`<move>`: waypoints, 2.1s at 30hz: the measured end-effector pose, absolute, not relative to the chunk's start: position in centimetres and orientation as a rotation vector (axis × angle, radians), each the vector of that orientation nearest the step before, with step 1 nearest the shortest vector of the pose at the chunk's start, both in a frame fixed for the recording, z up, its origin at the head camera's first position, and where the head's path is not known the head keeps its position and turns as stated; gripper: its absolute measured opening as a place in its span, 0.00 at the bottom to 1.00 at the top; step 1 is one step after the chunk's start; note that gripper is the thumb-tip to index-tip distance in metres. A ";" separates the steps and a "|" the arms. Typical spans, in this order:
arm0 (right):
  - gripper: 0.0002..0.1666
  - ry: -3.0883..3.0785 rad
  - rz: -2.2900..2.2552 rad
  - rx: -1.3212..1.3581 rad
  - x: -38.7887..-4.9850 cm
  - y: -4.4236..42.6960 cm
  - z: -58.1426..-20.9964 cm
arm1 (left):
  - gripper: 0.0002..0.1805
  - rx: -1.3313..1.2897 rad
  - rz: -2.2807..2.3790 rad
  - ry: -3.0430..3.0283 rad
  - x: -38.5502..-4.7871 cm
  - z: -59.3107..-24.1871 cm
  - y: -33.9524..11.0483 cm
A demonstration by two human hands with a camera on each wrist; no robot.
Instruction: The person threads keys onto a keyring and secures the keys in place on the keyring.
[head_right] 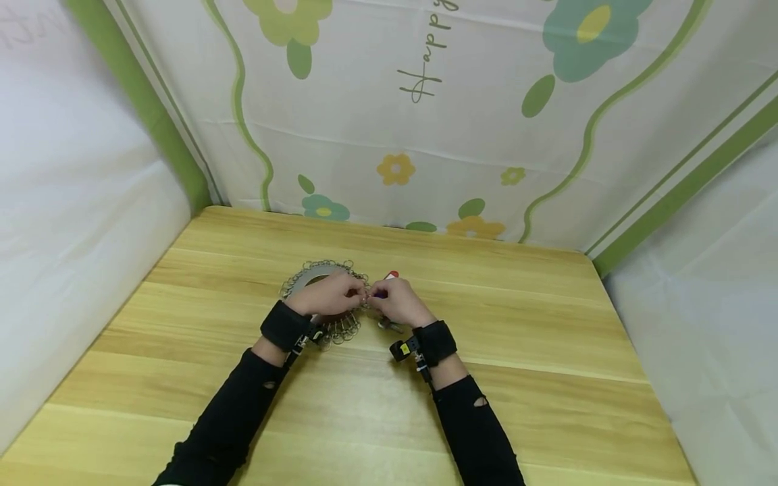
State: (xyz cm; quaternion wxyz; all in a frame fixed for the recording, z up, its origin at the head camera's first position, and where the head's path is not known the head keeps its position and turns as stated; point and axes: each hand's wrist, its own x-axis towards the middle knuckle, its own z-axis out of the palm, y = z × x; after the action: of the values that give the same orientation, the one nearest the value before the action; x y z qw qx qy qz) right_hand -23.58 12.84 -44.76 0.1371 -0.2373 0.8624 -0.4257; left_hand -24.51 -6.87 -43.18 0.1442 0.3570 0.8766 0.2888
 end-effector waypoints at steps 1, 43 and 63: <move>0.06 2.497 -1.228 -0.696 -23.6 12.9 -44.7 | 0.14 1.022 0.827 2.528 -24.5 -43.2 -6.8; 0.05 2.597 -1.184 -0.525 -23.3 12.1 -44.0 | 0.13 0.992 0.735 2.665 -24.4 -43.2 -6.2; 0.07 2.658 -1.146 -0.539 -22.7 11.3 -43.7 | 0.14 0.957 0.642 2.728 -24.4 -43.3 -6.0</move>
State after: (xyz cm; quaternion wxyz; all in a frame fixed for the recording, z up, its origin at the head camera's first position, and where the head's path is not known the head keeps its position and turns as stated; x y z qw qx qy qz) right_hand -22.65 11.27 -43.67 0.0983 -0.1822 0.8984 -0.3873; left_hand -24.40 -5.97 -43.32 0.0901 0.3219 0.9174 0.2161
